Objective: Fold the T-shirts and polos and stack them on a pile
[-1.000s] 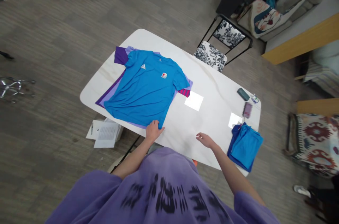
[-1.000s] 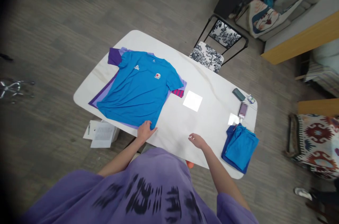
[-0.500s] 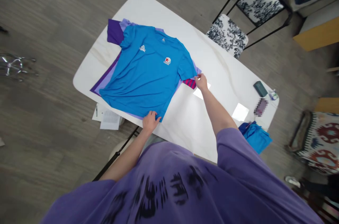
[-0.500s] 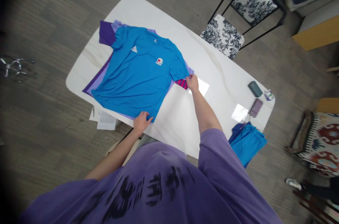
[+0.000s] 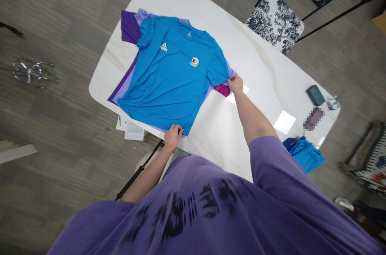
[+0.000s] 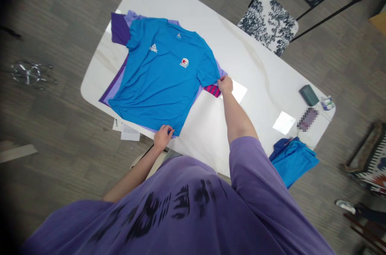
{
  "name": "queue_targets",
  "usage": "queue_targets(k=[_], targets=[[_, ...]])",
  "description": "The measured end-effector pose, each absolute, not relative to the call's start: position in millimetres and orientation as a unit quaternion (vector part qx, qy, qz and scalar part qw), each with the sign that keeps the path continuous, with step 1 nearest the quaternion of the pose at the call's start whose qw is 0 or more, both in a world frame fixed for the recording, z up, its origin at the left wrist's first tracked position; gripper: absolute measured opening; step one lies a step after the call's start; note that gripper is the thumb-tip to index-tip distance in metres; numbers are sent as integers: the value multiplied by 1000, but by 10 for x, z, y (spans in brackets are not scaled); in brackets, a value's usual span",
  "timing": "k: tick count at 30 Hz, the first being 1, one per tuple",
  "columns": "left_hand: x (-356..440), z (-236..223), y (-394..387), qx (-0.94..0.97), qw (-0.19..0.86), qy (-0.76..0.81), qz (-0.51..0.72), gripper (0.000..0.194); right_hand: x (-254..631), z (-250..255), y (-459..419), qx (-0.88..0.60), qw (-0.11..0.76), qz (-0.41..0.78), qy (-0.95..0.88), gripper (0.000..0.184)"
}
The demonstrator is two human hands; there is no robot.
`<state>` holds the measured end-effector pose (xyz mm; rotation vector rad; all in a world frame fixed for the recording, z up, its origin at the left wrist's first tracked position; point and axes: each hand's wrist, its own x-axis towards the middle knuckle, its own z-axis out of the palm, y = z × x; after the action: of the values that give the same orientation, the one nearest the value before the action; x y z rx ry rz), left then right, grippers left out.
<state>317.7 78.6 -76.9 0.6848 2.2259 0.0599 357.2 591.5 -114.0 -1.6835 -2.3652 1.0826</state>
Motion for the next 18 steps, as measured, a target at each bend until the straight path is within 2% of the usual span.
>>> queue_targets(k=[5, 9, 12, 18], targets=[[3282, -795, 841, 303, 400, 864, 39, 30, 3567, -1135, 5939, -540, 51, 347, -765, 32], [3376, -809, 878, 305, 400, 864, 42, 30, 3549, -1059, 5963, -515, 79, 370, -769, 36], [3379, -801, 845, 290, 397, 870, 39, 34, 3522, -978, 6005, -485, 85, 387, -780, 41], [3296, -765, 780, 280, 406, 869, 32, 27, 3366, -884, 6035, -435, 81, 377, -814, 40]])
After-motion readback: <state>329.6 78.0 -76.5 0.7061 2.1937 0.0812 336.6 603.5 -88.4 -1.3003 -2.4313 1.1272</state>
